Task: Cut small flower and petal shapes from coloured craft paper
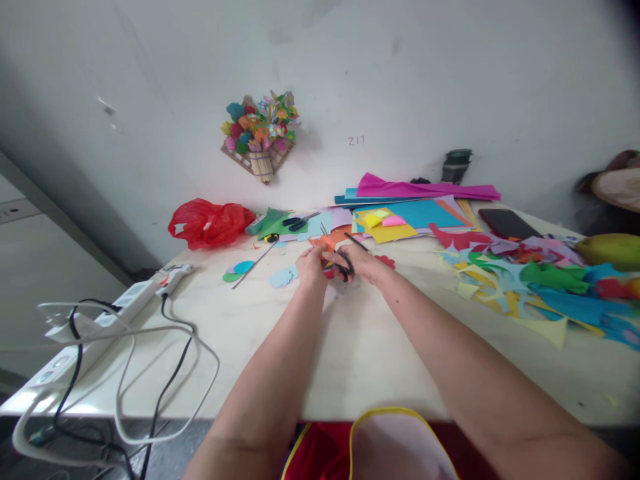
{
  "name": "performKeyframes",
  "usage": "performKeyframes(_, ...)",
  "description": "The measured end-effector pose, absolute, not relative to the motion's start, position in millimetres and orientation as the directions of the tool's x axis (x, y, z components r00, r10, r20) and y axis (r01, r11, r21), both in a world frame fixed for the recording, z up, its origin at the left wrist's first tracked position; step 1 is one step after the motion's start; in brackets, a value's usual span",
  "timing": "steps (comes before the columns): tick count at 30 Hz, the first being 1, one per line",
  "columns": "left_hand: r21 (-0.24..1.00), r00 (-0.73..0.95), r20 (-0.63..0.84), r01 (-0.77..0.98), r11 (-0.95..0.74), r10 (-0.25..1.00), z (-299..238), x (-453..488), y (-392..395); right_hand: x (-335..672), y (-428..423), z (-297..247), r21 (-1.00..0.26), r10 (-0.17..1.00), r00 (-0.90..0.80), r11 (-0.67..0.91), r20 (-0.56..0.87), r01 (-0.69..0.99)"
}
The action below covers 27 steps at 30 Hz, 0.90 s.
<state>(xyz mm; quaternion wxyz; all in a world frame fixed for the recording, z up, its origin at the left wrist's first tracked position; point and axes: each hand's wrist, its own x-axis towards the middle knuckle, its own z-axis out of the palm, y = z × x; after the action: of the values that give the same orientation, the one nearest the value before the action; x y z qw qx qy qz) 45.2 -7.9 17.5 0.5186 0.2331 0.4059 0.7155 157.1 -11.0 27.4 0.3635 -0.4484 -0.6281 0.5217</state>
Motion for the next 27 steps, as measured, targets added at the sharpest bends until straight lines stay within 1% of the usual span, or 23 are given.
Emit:
performKeyframes(7,0.81,-0.323,-0.095,-0.575,-0.116,0.942,17.8,41.3,-4.8,159.1,-15.5,36.2,-0.971,0.947,-0.319,0.052,-0.026,0.233)
performKeyframes(13,0.807,-0.296,-0.098,-0.582,-0.098,0.95,17.0,37.7,-1.6,161.5,-17.7,41.5,-0.969,0.947,-0.32,0.057,-0.024,0.241)
performKeyframes(19,0.807,-0.27,-0.089,-0.584,-0.09,0.959,15.4,34.8,0.8,163.9,-14.7,40.6,-0.955,0.957,-0.287,0.054,-0.033,0.29)
performKeyframes(27,0.811,-0.228,-0.088,-0.582,-0.063,0.97,17.1,32.6,-0.3,168.8,-14.7,44.1,-0.934,0.956,-0.291,0.074,-0.033,0.351)
